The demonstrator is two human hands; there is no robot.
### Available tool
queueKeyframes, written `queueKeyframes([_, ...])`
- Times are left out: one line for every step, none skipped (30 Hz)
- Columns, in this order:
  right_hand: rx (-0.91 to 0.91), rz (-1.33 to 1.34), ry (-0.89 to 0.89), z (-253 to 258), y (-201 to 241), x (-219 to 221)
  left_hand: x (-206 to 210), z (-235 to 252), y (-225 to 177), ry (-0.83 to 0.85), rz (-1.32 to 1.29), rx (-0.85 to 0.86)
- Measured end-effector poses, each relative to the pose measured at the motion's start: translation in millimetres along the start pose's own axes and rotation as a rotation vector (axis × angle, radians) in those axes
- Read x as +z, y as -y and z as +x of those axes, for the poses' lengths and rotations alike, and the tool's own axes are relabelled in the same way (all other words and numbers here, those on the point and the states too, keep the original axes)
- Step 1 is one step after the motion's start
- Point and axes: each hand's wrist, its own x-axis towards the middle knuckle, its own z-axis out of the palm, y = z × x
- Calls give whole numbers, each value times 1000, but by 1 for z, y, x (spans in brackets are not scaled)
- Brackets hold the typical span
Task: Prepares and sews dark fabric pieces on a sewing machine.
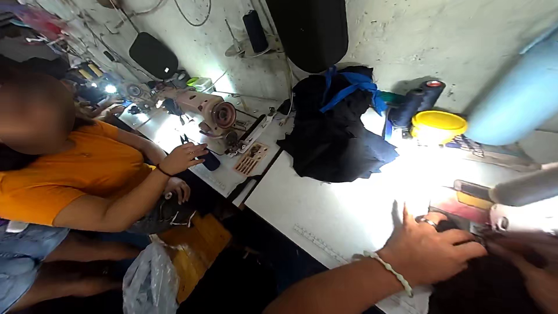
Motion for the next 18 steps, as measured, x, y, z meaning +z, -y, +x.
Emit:
queueKeyframes([-4, -7, 2, 0, 0, 0, 2, 0, 0, -8, -14, 1])
queueKeyframes([-13, -13, 2, 0, 0, -1, 3, 0, 1, -24, -29, 4])
queueKeyframes([-14, -18, 1, 0, -1, -1, 4, 1, 1, -43, -48, 5])
queueKeyframes([-17, -26, 0, 0, -2, -1, 4, 1, 0, -54, -64, 8])
queueKeyframes([-25, -34, -2, 1, -3, -1, 4, 1, 0, -55, -71, 9])
queueKeyframes([-36, -41, -5, 1, -3, 0, 3, 1, 1, -44, -78, 8])
queueKeyframes([-39, -46, -9, 0, -2, -1, 2, 1, 0, -37, -78, 7])
queueKeyframes([-29, -49, -17, -1, -2, -1, 2, 1, 0, -29, -81, 4])
queueKeyframes([-20, -65, -25, -1, -2, -2, 2, 2, 0, -17, -85, 0])
queueKeyframes([-19, -57, -34, -2, -4, -2, 1, 2, 0, -8, -88, -5])
queueKeyframes([-24, -33, -38, -1, -8, -1, 2, 2, 0, 8, -89, -10])
queueKeyframes([-16, -19, -44, 0, -7, 1, 2, 2, 0, 12, -89, -13])
queueKeyframes([2, -4, -58, 0, -3, 3, 2, 2, 1, 3, -90, -13])
queueKeyframes([21, -5, -73, 0, 1, 4, 2, 2, 1, 0, -88, -12])
queueKeyframes([29, -16, -83, -1, 3, 4, 2, 2, 1, 2, -90, -12])
queueKeyframes([24, -30, -93, 0, 3, 4, 2, 2, 0, 8, -84, -17])
queueKeyframes([15, -39, -98, 0, 1, 4, 2, 3, 0, 13, -85, -23])
queueKeyframes([15, -48, -98, 1, -1, 3, 1, 3, 0, 13, -88, -28])
